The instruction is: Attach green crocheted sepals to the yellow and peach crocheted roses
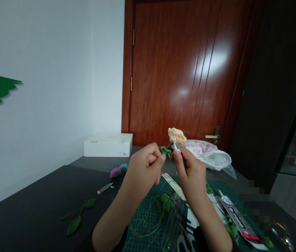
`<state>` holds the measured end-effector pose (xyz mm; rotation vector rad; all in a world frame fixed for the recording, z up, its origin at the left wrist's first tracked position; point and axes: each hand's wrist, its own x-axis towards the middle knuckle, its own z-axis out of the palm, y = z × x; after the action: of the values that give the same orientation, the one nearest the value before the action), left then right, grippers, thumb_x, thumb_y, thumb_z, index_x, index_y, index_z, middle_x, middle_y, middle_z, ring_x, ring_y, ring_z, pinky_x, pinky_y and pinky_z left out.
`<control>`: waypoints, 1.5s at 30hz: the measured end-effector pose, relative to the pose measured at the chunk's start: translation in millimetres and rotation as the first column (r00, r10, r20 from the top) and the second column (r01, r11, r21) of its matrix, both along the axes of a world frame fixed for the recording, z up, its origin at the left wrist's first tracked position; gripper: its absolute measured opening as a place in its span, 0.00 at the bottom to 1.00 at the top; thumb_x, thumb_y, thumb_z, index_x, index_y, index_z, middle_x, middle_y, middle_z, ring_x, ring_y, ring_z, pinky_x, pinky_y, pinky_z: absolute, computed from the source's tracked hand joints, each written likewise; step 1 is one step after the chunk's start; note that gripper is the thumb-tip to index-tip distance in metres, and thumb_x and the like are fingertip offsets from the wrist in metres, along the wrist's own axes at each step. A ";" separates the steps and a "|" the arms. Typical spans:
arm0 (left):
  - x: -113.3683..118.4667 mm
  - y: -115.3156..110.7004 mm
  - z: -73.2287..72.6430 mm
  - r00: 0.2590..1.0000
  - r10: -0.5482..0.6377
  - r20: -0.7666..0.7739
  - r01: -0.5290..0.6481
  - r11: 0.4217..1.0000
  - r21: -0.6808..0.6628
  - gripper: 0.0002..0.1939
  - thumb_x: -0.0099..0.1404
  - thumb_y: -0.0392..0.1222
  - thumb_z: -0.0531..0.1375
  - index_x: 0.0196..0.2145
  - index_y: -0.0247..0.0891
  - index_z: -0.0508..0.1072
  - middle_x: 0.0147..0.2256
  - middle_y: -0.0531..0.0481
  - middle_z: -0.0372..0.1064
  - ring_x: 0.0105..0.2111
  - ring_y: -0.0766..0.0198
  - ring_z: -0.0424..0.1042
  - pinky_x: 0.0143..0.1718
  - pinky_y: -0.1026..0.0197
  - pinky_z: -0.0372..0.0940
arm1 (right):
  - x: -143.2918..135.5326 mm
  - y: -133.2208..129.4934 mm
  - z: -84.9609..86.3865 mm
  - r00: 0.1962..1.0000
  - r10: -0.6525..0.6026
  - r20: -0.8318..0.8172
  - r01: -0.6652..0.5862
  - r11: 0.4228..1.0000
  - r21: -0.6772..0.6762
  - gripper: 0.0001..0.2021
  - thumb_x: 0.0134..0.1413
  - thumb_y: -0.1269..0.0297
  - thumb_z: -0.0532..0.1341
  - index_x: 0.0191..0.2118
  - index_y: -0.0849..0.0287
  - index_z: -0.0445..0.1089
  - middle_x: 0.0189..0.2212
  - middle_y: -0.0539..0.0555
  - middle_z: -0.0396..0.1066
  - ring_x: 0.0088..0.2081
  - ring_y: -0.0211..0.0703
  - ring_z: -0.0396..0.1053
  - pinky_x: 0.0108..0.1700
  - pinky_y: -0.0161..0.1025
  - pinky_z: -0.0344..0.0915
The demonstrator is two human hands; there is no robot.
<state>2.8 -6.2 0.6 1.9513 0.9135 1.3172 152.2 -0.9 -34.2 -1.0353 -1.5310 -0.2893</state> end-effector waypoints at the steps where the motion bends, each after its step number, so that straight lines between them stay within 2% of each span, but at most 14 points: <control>1: 0.0 -0.3 0.2 1.000 0.000 0.001 0.000 1.000 0.001 0.11 0.66 0.40 0.55 0.26 0.41 0.60 0.11 0.61 0.60 0.10 0.72 0.54 0.17 0.69 0.52 | 0.7 -0.4 0.8 1.000 0.003 0.001 -0.003 1.000 -0.006 0.16 0.68 0.59 0.51 0.30 0.58 0.67 0.21 0.47 0.66 0.21 0.36 0.63 0.26 0.33 0.53; 9: 0.6 -2.3 2.0 1.000 -0.010 0.017 0.011 1.000 -0.026 0.11 0.65 0.39 0.55 0.25 0.41 0.60 0.10 0.62 0.58 0.10 0.72 0.53 0.17 0.69 0.51 | 8.9 4.3 1.2 1.000 -0.006 -0.012 0.006 0.999 -0.035 0.17 0.68 0.57 0.51 0.31 0.57 0.69 0.19 0.47 0.66 0.20 0.37 0.63 0.25 0.33 0.54; 14: -0.4 -1.0 1.1 0.999 -0.006 0.038 0.007 1.000 -0.029 0.11 0.65 0.40 0.55 0.25 0.41 0.60 0.10 0.62 0.58 0.10 0.73 0.53 0.17 0.69 0.51 | 8.7 6.7 -1.1 0.998 0.040 0.053 -0.037 0.997 -0.066 0.16 0.67 0.59 0.52 0.30 0.57 0.69 0.22 0.47 0.69 0.23 0.38 0.66 0.27 0.33 0.55; 21: 0.1 -3.3 2.5 1.000 0.025 0.008 -0.025 1.000 -0.015 0.12 0.65 0.39 0.55 0.24 0.41 0.60 0.11 0.62 0.58 0.11 0.72 0.53 0.17 0.68 0.51 | 6.9 -0.1 3.3 0.998 0.037 0.042 -0.036 0.999 -0.026 0.16 0.68 0.59 0.52 0.30 0.57 0.69 0.22 0.47 0.69 0.22 0.37 0.65 0.27 0.33 0.55; 33: 1.7 -1.2 0.1 0.979 0.175 -0.104 -0.155 0.972 0.176 0.11 0.62 0.35 0.55 0.23 0.40 0.61 0.14 0.59 0.58 0.17 0.69 0.59 0.21 0.66 0.51 | 7.3 -1.6 4.0 0.991 -0.108 0.078 0.109 0.994 -0.005 0.16 0.67 0.58 0.53 0.30 0.58 0.69 0.20 0.48 0.69 0.21 0.38 0.65 0.26 0.34 0.51; 45: -0.7 -0.6 -3.1 0.922 0.346 -0.173 -0.286 0.910 0.300 0.10 0.60 0.35 0.55 0.22 0.40 0.61 0.17 0.58 0.59 0.19 0.69 0.59 0.23 0.64 0.48 | 6.3 -4.1 5.4 0.996 -0.073 0.041 0.076 0.993 -0.087 0.18 0.67 0.56 0.52 0.30 0.57 0.72 0.20 0.48 0.70 0.21 0.38 0.65 0.27 0.33 0.52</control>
<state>2.2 -6.8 -2.5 2.2661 1.2629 1.4885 158.4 -5.1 -28.8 -1.1643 -1.5532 -0.2968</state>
